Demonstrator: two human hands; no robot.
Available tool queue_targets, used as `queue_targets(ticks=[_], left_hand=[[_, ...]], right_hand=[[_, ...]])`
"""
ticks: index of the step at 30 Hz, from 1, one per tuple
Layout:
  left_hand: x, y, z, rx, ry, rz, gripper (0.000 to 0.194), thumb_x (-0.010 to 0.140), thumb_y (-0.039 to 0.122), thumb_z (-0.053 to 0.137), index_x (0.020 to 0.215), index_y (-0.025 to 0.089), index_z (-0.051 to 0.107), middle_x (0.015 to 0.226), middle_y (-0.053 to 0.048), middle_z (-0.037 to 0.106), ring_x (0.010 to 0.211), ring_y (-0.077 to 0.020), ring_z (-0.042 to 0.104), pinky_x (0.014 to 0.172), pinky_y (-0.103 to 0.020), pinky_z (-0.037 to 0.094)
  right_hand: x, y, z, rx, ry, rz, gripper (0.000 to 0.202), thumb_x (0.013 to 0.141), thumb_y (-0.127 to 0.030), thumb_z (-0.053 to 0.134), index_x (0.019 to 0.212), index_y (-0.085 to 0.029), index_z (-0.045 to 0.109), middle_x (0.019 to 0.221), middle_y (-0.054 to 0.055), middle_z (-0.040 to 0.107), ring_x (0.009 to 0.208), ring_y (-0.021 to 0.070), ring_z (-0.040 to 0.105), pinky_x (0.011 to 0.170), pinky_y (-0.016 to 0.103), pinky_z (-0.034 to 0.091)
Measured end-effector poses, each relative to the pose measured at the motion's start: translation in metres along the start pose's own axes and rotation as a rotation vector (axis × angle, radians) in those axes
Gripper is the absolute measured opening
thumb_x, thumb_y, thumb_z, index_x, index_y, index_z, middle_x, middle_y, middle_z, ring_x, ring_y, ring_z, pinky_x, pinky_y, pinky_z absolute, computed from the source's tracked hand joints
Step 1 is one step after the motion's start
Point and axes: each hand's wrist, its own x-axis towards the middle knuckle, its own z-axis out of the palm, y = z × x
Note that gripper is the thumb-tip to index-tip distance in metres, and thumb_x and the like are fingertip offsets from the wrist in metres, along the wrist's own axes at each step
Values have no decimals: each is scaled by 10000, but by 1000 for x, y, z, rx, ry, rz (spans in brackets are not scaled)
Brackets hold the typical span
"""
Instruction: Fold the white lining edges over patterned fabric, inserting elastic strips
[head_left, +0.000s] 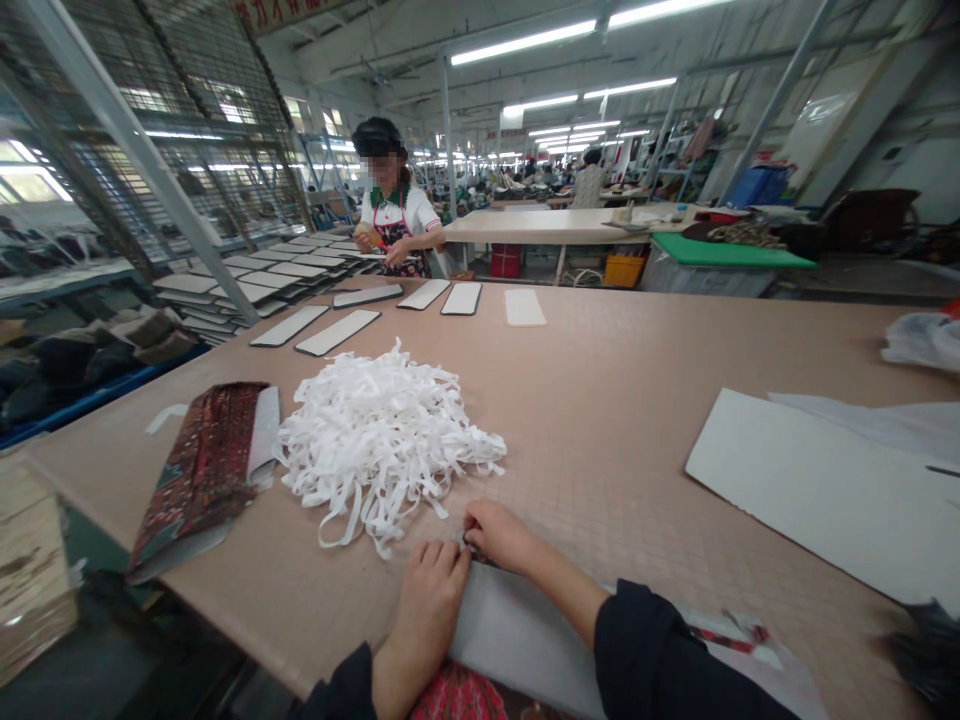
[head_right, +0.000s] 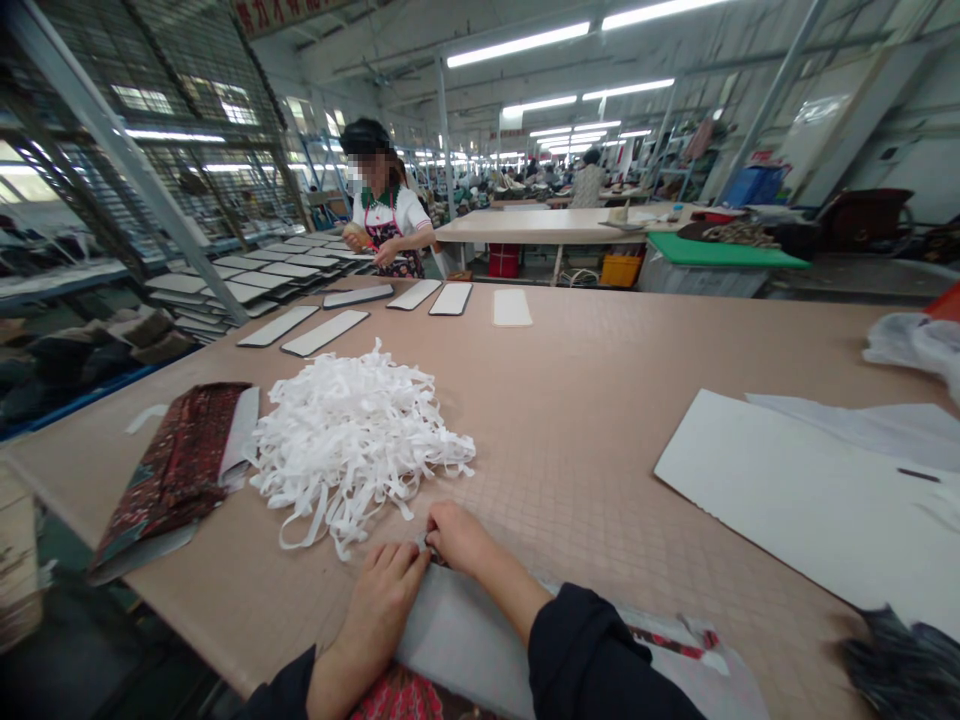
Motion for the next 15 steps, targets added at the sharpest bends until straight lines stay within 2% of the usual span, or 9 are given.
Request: queue_targets(ticks=[6,10,13,15], left_hand=[[-2,0,1,4,17,21,276,826,70,392,1015,159,572,922,-70,608,825,-209,528,797,-395,384],[0,-2,6,1,90,59,315,815,48,374,1034,162,571,1048,-63,614,930,-213,518,881,-396,343],[4,-4,9,-48,139,91,302,816,44,373,970,185,590,1024,-34,636,962,-194,521,928,-393,305],[6,-7,9,-87,127,103,289,809,49,386,937,200,597,998,-19,649,944,-187,539,930,-394,297]], right_hand=[[4,-3,-1,-10,-3,43,103,683,-80,536,735,-139,604,756,30,600,703,148,536,606,232,367],[3,-9,0,-52,33,39,162,711,-37,485,786,-116,603,787,50,606,730,158,539,628,246,371],[-16,-11,0,-110,94,34,202,758,-29,454,884,-119,585,913,74,597,810,166,528,690,263,384],[-41,-6,1,-240,146,-37,166,808,-70,451,893,-138,577,938,74,586,849,180,513,717,282,388]])
